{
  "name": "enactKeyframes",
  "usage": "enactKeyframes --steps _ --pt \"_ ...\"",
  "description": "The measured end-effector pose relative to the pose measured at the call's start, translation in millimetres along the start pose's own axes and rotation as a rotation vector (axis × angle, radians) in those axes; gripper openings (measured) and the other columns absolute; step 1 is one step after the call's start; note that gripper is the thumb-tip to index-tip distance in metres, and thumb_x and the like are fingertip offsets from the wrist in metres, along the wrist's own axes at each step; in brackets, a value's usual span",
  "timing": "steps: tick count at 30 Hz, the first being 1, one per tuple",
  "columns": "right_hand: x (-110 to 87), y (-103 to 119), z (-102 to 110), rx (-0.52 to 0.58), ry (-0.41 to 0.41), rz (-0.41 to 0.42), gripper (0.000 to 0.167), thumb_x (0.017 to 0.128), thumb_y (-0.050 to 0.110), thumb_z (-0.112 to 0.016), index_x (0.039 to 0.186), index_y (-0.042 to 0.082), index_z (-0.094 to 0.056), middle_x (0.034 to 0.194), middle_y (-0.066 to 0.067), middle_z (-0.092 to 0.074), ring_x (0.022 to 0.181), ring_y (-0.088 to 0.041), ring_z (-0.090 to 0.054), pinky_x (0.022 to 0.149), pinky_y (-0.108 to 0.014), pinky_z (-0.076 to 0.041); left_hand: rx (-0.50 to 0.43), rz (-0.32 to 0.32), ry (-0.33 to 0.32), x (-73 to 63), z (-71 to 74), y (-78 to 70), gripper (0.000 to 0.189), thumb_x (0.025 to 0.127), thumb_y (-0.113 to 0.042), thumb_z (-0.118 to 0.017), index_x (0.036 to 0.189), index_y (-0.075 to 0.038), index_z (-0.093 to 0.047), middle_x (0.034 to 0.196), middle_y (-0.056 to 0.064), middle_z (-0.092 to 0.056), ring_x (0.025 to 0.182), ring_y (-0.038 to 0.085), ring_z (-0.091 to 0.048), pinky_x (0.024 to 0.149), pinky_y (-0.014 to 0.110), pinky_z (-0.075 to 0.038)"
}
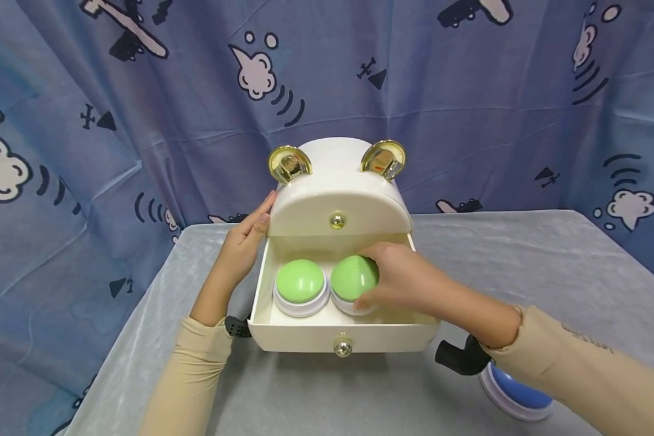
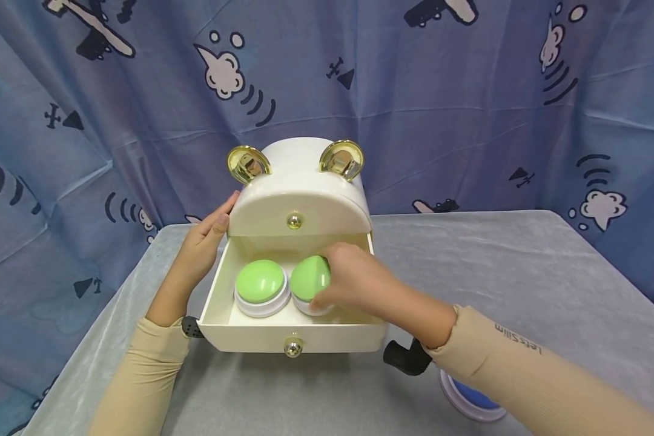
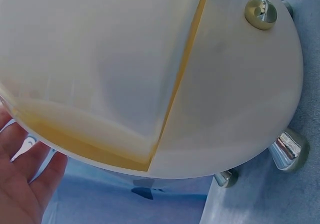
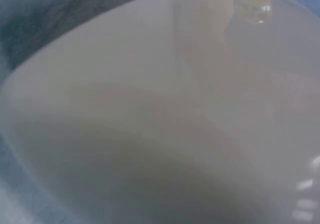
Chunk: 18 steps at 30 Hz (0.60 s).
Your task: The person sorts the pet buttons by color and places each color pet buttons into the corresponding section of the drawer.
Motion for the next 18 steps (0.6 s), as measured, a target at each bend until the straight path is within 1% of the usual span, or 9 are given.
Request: enactKeyframes --steps 7,11,14,18 --pt "3.4 0.7 0.4 -0.043 0.060 -0.025 0.049 0.062 0.021 -0.093 0.102 0.007 -0.070 0.089 -0.002 -0.068 0.081 -0.017 -0.058 0.076 -0.035 -0.053 0.005 0.003 0.003 -0.2 1.2 0.2 0.046 0.109 -0.031 -0.038 0.153 -0.020 -0.040 0.161 -0.006 -0.034 0.150 0.011 -0.030 0.126 0.034 -0.023" --pt "3.4 0.8 2.7 -0.032 0.075 -0.033 0.052 0.062 0.021 -0.093 0.107 0.005 -0.071 0.093 -0.003 -0.070 0.084 -0.018 -0.059 0.079 -0.036 -0.053 -0.002 0.009 0.007 0.0 1.2 0.7 0.045 0.109 -0.032 -0.038 0.153 -0.022 -0.040 0.161 -0.008 -0.034 0.149 0.009 -0.029 0.126 0.033 -0.023" --pt "1.2 0.3 6.7 0.022 0.064 -0.033 0.055 0.064 0.022 -0.093 0.112 0.003 -0.071 0.100 -0.006 -0.073 0.091 -0.021 -0.063 0.085 -0.039 -0.055 -0.007 0.001 0.011 0.2 0.9 0.6 0.046 0.109 -0.032 -0.038 0.153 -0.021 -0.040 0.161 -0.007 -0.033 0.150 0.010 -0.029 0.126 0.033 -0.022" --pt "-8.0 -1.2 14.7 0.121 0.027 -0.040 0.061 0.069 0.027 -0.091 0.121 0.002 -0.069 0.115 -0.014 -0.073 0.107 -0.031 -0.067 0.096 -0.048 -0.054 -0.006 -0.007 0.011 0.0 0.5 -0.2 0.046 0.109 -0.031 -0.038 0.153 -0.019 -0.040 0.161 -0.007 -0.033 0.150 0.009 -0.028 0.126 0.033 -0.022"
Point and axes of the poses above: each hand's wrist, its own x-axis towards the middle knuckle, its own z-axis out of the back of the hand, y = z × x, the point moved 1 cm from there along x, towards the middle knuckle
